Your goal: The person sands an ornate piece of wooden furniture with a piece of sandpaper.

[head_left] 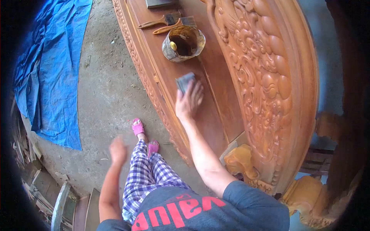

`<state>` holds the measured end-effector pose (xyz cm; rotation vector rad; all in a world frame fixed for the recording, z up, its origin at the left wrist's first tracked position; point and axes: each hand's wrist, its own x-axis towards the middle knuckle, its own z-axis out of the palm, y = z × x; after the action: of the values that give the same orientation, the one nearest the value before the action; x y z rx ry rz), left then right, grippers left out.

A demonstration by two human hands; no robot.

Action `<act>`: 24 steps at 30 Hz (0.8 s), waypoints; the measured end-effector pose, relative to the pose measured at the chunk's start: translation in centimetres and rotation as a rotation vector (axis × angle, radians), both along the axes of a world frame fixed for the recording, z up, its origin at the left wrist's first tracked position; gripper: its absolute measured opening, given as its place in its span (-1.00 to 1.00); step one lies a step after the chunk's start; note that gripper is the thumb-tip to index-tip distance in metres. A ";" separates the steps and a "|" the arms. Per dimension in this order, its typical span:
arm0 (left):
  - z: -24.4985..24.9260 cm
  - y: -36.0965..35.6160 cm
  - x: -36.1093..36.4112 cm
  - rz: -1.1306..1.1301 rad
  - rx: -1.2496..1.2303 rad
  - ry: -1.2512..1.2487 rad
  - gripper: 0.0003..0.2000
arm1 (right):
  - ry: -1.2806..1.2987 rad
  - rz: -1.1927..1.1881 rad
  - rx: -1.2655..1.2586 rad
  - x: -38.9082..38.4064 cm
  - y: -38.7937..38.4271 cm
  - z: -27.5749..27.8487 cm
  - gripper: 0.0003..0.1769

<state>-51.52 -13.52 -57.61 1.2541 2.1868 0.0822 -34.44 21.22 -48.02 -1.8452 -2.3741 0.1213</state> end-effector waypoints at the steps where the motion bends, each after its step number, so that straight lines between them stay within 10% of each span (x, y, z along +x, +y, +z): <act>1: -2.7 -3.8 -2.1 0.191 -0.151 0.009 -0.39 | -0.026 -0.042 -0.017 3.1 -1.9 0.5 -0.18; 9: -9.1 -23.9 -7.1 0.491 -0.525 -0.151 -0.37 | -0.189 -0.636 -0.226 22.5 -16.2 2.2 -0.16; 15: -9.0 -14.5 0.6 0.967 -0.275 -0.544 -0.36 | -0.030 0.022 -0.169 10.7 -12.3 1.0 -0.09; 24: 0.6 2.6 6.4 0.543 0.093 -0.636 -0.41 | -0.104 0.156 -0.201 13.0 -4.5 3.5 0.13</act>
<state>-45.13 -10.90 -57.04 0.5278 1.8912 0.7054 -21.40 16.75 -44.55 -1.7848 -2.6649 0.2964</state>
